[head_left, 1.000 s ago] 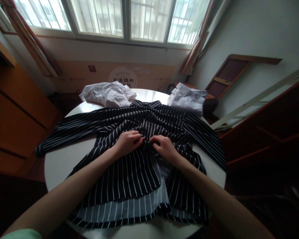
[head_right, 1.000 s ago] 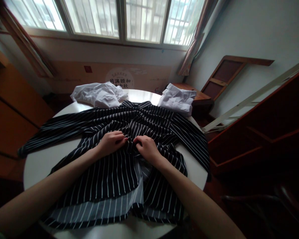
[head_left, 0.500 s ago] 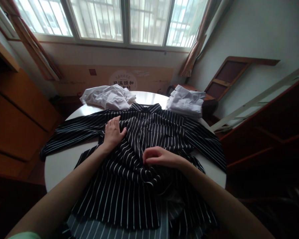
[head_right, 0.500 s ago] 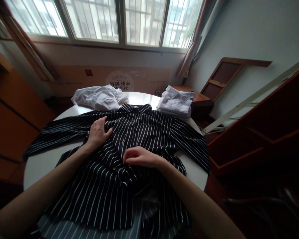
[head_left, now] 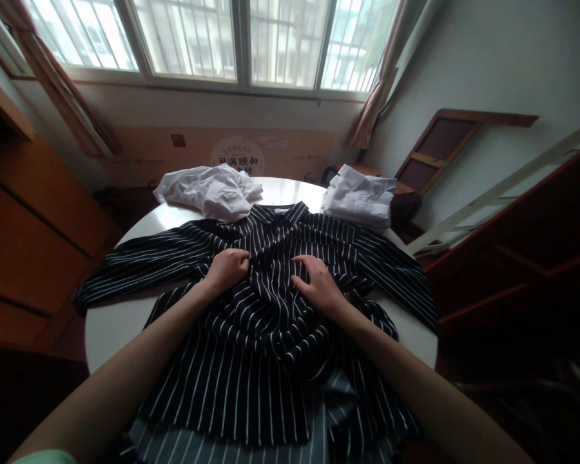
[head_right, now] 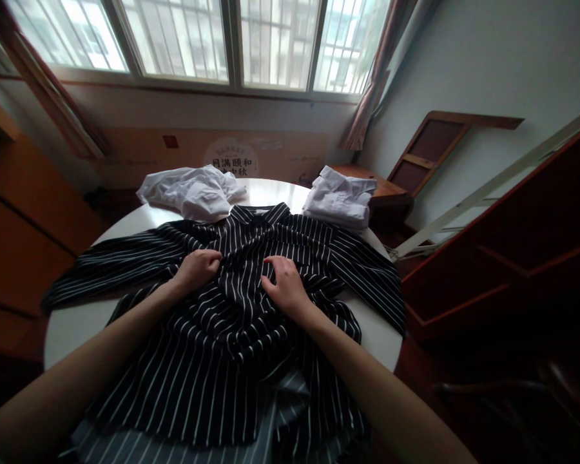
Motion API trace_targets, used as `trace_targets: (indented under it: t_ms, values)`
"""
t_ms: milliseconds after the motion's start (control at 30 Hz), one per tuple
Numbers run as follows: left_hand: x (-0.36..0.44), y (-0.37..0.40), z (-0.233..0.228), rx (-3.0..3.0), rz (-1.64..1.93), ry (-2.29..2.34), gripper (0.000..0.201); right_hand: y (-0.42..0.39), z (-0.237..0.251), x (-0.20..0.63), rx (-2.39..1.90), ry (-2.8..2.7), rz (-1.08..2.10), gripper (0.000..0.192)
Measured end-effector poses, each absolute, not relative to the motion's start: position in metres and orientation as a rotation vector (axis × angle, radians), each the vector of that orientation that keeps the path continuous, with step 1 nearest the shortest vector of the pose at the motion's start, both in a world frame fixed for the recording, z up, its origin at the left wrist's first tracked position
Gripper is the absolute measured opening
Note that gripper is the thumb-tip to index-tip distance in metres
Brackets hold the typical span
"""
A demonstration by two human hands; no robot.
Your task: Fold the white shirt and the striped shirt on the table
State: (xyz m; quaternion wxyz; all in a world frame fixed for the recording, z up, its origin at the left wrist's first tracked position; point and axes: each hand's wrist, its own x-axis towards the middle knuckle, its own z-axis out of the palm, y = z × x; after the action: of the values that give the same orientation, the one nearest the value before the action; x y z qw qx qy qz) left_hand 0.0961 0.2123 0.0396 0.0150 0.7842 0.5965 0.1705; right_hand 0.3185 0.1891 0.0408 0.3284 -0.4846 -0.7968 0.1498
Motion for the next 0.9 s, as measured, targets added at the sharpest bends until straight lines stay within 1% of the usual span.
trace_targets:
  t_ms: [133,200,267,433,500,600,667,767,900]
  values:
    - [0.102,0.205,0.045,2.513,0.336,1.490,0.026,0.190,0.036,0.318,-1.295,-2.181,0.374,0.029]
    - [0.104,0.201,0.046,2.530,0.326,1.389,0.026,0.190,0.034,0.318,-1.321,-2.229,0.363,0.026]
    - [0.105,0.200,0.047,2.552,0.389,1.367,0.025,0.190,0.033,0.318,-1.333,-2.255,0.350,0.022]
    - [0.097,0.208,0.048,2.599,0.763,1.512,0.018,0.189,0.036,0.319,-1.285,-2.263,0.370,0.011]
    - [0.090,0.214,0.047,2.561,0.921,1.688,0.021,0.189,0.039,0.319,-1.249,-2.273,0.393,0.008]
    - [0.077,0.223,0.042,2.412,1.076,2.012,0.030,0.187,0.041,0.318,-1.202,-2.294,0.429,0.010]
    - [0.068,0.229,0.037,2.313,1.047,2.165,0.038,0.186,0.042,0.317,-1.197,-2.298,0.429,0.011]
    - [0.057,0.236,0.030,2.188,0.865,2.314,0.051,0.185,0.043,0.315,-1.264,-2.262,0.429,0.009]
    - [0.052,0.238,0.027,2.121,0.579,2.356,0.056,0.183,0.049,0.315,-1.443,-2.154,0.515,0.007]
